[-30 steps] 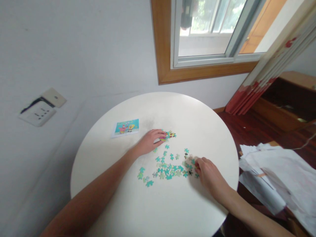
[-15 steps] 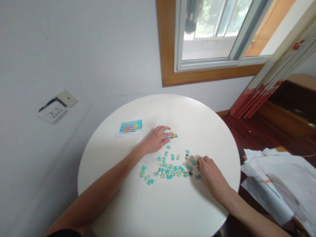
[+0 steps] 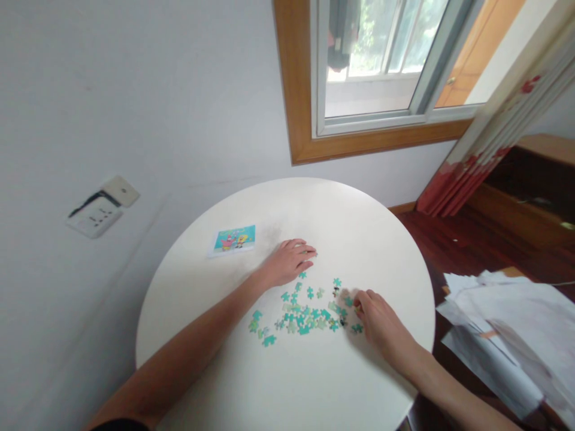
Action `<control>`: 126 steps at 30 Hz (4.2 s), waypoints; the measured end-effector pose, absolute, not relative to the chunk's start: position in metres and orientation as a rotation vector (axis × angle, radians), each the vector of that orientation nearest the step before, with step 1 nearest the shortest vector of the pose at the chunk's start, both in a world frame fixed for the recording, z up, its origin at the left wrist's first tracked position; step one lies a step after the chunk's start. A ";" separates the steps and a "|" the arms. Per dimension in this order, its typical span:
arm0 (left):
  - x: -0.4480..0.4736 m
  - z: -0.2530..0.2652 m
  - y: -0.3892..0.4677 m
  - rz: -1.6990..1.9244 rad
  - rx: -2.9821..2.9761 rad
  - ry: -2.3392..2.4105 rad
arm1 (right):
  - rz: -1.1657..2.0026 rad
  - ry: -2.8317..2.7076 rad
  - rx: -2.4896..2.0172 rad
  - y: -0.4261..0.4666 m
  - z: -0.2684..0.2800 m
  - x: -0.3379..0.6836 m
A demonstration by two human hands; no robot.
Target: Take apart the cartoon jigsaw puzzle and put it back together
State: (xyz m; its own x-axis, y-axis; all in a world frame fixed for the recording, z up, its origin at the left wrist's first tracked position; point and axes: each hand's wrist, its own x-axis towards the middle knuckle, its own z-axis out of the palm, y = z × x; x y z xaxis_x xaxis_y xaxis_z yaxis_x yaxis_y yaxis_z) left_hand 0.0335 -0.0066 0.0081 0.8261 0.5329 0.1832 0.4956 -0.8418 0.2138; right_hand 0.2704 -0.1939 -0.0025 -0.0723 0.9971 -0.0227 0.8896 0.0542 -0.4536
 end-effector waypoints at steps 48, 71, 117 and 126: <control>0.005 0.001 -0.008 0.814 2.494 1.034 | 0.820 -1.921 -1.322 0.013 -0.013 0.267; -0.015 -0.012 0.013 0.677 2.544 0.934 | 0.677 -2.145 -1.433 0.003 -0.002 0.260; -0.008 -0.017 0.010 0.673 2.645 0.919 | 0.650 -2.437 -1.877 -0.199 0.021 0.221; -0.005 -0.012 0.006 0.694 2.688 0.950 | 1.006 -2.036 -1.575 -0.165 0.039 0.234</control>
